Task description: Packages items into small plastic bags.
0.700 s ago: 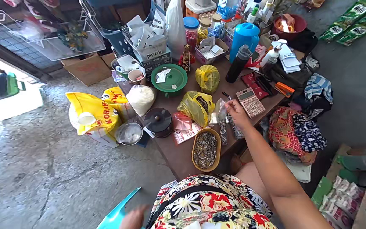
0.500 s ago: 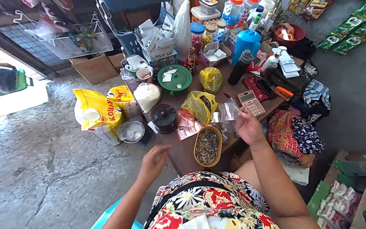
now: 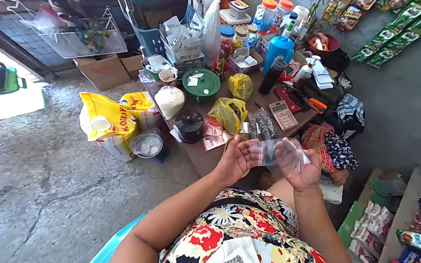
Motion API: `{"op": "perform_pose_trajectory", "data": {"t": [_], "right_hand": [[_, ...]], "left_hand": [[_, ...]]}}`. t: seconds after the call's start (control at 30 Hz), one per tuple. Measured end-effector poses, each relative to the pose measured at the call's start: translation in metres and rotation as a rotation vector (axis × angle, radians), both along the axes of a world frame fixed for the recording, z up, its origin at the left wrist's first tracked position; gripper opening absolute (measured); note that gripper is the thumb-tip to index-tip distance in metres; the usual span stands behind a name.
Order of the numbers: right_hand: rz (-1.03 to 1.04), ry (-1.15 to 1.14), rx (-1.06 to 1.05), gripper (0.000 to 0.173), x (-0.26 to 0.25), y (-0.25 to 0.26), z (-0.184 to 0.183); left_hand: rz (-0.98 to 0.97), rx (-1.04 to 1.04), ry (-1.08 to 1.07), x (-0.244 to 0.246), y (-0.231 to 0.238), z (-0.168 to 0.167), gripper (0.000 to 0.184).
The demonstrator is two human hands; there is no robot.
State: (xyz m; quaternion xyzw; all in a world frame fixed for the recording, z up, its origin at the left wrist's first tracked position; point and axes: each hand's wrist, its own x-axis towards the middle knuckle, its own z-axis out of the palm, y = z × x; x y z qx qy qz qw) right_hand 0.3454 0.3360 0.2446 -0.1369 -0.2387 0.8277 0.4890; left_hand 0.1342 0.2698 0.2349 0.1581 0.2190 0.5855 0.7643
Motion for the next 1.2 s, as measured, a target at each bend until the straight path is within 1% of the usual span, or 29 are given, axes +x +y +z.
{"op": "perform_pose_trajectory", "data": {"t": [0.07,0.1,0.13,0.2,0.27,0.33,0.43,0.47,0.5,0.53,0.57,0.6,0.63,0.67,0.7,0.73,0.77,0.8,0.87,0.93,1.0,1.07,1.2], "right_hand": [[-0.015,-0.034,0.001,0.030,0.003,-0.003,-0.004],[-0.014,-0.032,-0.005,0.032,0.004,-0.004,-0.005],[-0.020,-0.018,-0.021,0.031,0.005,-0.006,-0.006],[-0.043,0.017,-0.051,0.025,0.005,-0.009,-0.005],[-0.035,0.038,-0.033,0.022,0.005,-0.012,-0.006],[-0.017,-0.012,0.022,0.023,0.005,-0.013,-0.007],[-0.030,-0.113,0.038,0.020,0.002,-0.017,-0.010],[-0.089,-0.232,0.083,0.019,0.002,-0.019,-0.012],[-0.189,-0.449,0.197,0.017,0.001,-0.021,-0.015],[-0.281,-0.748,0.386,0.018,-0.001,-0.023,-0.019],[-0.372,-1.006,0.574,0.029,-0.003,-0.024,-0.022],[-0.472,-1.156,0.741,0.036,-0.008,-0.028,-0.018],[-0.549,-1.194,0.866,0.033,-0.014,-0.032,-0.014],[-0.558,-1.138,0.920,0.021,-0.020,-0.037,-0.008],[-0.486,-1.016,0.914,0.016,-0.026,-0.045,-0.003],[-0.361,-0.904,0.895,0.023,-0.033,-0.053,0.002],[-0.253,-0.834,0.880,0.026,-0.041,-0.062,0.007],[-0.189,-0.798,0.862,0.025,-0.049,-0.068,0.009],[-0.163,-0.771,0.781,0.022,-0.063,-0.074,0.008],[-0.172,-0.763,0.689,0.032,-0.070,-0.076,0.008],[-0.169,-0.773,0.623,0.036,-0.073,-0.077,0.006],[-0.152,-0.769,0.539,0.034,-0.075,-0.077,0.002],[-0.118,-0.740,0.424,0.025,-0.076,-0.075,-0.005]], "left_hand": [[0.073,-0.005,0.087,-0.001,-0.005,0.001,0.030],[0.104,-0.012,0.123,-0.001,-0.007,0.003,0.027],[0.131,-0.016,0.163,0.000,-0.009,0.004,0.029],[0.178,-0.030,0.225,-0.001,-0.012,0.008,0.030],[0.208,-0.037,0.269,-0.003,-0.015,0.009,0.030],[0.230,-0.032,0.314,-0.006,-0.017,0.010,0.031],[0.257,-0.007,0.358,-0.011,-0.022,0.008,0.029],[0.264,0.009,0.382,-0.011,-0.024,0.008,0.028],[0.280,0.028,0.413,-0.011,-0.026,0.008,0.026],[0.305,0.053,0.444,-0.012,-0.027,0.008,0.025],[0.331,0.080,0.475,-0.014,-0.029,0.008,0.025],[0.355,0.097,0.499,-0.015,-0.031,0.007,0.024],[0.379,0.114,0.516,-0.015,-0.032,0.007,0.024],[0.395,0.132,0.529,-0.015,-0.032,0.006,0.024],[0.404,0.147,0.539,-0.013,-0.033,0.006,0.024],[0.403,0.158,0.551,-0.011,-0.034,0.006,0.024],[0.401,0.175,0.564,-0.009,-0.036,0.006,0.024],[0.405,0.199,0.576,-0.006,-0.038,0.006,0.024],[0.421,0.224,0.576,-0.003,-0.040,0.004,0.023],[0.426,0.195,0.558,-0.003,-0.042,0.004,0.021],[0.430,0.166,0.534,-0.004,-0.044,0.003,0.020],[0.417,0.128,0.501,-0.004,-0.046,0.000,0.018],[0.363,0.073,0.471,-0.012,-0.051,-0.002,0.012]]}}
